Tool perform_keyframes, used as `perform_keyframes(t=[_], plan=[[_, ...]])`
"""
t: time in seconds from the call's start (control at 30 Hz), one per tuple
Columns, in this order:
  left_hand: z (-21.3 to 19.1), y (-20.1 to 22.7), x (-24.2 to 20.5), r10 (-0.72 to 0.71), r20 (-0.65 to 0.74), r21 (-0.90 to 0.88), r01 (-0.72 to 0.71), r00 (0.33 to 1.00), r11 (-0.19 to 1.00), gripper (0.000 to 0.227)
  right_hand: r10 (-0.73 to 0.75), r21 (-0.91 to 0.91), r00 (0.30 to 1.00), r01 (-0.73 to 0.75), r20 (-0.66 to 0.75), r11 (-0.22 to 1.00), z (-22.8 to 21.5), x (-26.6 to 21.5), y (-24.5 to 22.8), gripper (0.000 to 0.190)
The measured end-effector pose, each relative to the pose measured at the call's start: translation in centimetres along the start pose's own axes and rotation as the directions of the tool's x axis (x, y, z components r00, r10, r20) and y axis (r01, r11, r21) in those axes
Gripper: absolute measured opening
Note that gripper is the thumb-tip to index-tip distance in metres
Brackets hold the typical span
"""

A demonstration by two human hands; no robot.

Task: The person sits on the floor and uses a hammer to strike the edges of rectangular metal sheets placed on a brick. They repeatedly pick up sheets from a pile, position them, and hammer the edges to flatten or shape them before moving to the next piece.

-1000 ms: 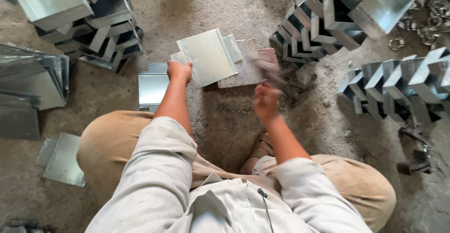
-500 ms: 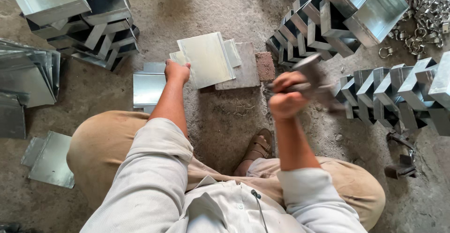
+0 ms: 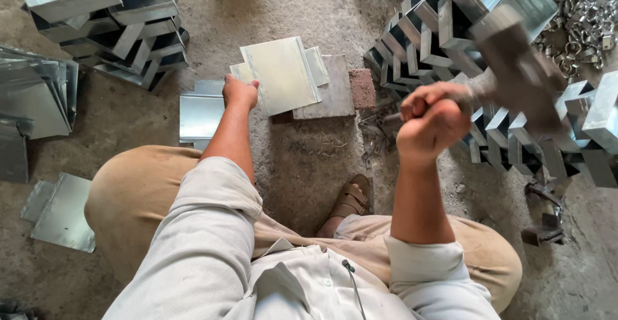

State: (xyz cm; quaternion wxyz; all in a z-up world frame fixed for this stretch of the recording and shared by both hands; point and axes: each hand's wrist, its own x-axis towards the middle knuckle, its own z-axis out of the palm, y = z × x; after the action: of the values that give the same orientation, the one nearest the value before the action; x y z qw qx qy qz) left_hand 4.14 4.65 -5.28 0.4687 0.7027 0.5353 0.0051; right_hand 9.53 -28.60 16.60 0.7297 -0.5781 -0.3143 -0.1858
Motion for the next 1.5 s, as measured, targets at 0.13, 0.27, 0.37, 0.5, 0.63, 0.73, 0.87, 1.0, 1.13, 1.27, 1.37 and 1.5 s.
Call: perform_keyframes(t=[0.13,0.27,0.37,0.5,0.63,0.73,0.87,1.0,1.13,1.27,1.37,1.5], plan=[[-0.1,0.3,-0.2,-0.003,-0.015,0.052,0.004,1.000,0.999,0.067,-0.185,-0.022,0.979,0.184,-0.089,0.983,1.1,-6.7,6.7,0.045],[0.2,0.3,0.2,-0.024,-0.051,0.102,0.030,0.998,0.994,0.072,0.585,-0.860,0.777,-0.118,0.232,0.497,-1.1,-13.7,12.0,0.031],[0.4,-0.2,0.3,-0.019,-0.029,0.141,0.023,0.999,0.990,0.070,0.178,-0.753,0.943,0.103,0.282,0.649,-0.7,-10.1,11.9,0.040],[-0.4,0.9,0.0,-0.030,-0.012,0.145,0.031,0.999,0.989,0.068,0.348,-0.133,0.935,-0.337,0.071,0.932,1.0,-2.1,4.3,0.044],[-0.9,1.2,-1.1,-0.059,0.006,0.151,0.057,0.998,0.987,0.067,-0.087,0.031,0.994,0.085,0.060,0.996,1.7,-1.6,2.2,0.037],[-1.1,1.4,-1.3,-0.055,0.020,0.146,0.052,0.998,0.988,0.066,-0.132,0.265,0.990,0.139,-0.044,0.954,2.1,-6.8,8.9,0.025],[-1.4,1.4,-1.4,-0.042,0.008,0.187,0.040,0.999,0.982,0.068,0.655,-0.867,0.738,-0.211,0.161,0.451,0.9,-13.2,10.9,0.029],[-1.0,0.4,-1.3,-0.021,0.028,0.226,0.014,0.999,0.974,0.071,0.386,-0.740,0.898,-0.111,0.212,0.664,2.2,-7.1,7.3,0.034],[-1.4,1.0,-1.4,-0.032,0.038,0.217,0.023,0.999,0.976,0.070,0.161,-0.166,0.977,-0.137,0.139,0.977,3.0,-0.4,0.8,0.046],[-1.7,1.3,-1.8,-0.046,0.047,0.232,0.034,0.998,0.972,0.072,-0.225,0.019,0.974,0.226,-0.022,0.974,1.8,-1.6,2.5,0.047],[-1.6,0.9,-1.8,-0.041,0.047,0.246,0.028,0.998,0.969,0.071,0.118,-0.018,0.987,-0.117,0.112,0.993,0.1,-9.7,10.1,0.033],[-1.8,2.4,-1.2,-0.005,0.035,0.269,-0.005,0.999,0.963,0.074,0.380,-0.804,0.883,-0.006,0.274,0.594,-1.4,-13.5,16.7,0.041]])
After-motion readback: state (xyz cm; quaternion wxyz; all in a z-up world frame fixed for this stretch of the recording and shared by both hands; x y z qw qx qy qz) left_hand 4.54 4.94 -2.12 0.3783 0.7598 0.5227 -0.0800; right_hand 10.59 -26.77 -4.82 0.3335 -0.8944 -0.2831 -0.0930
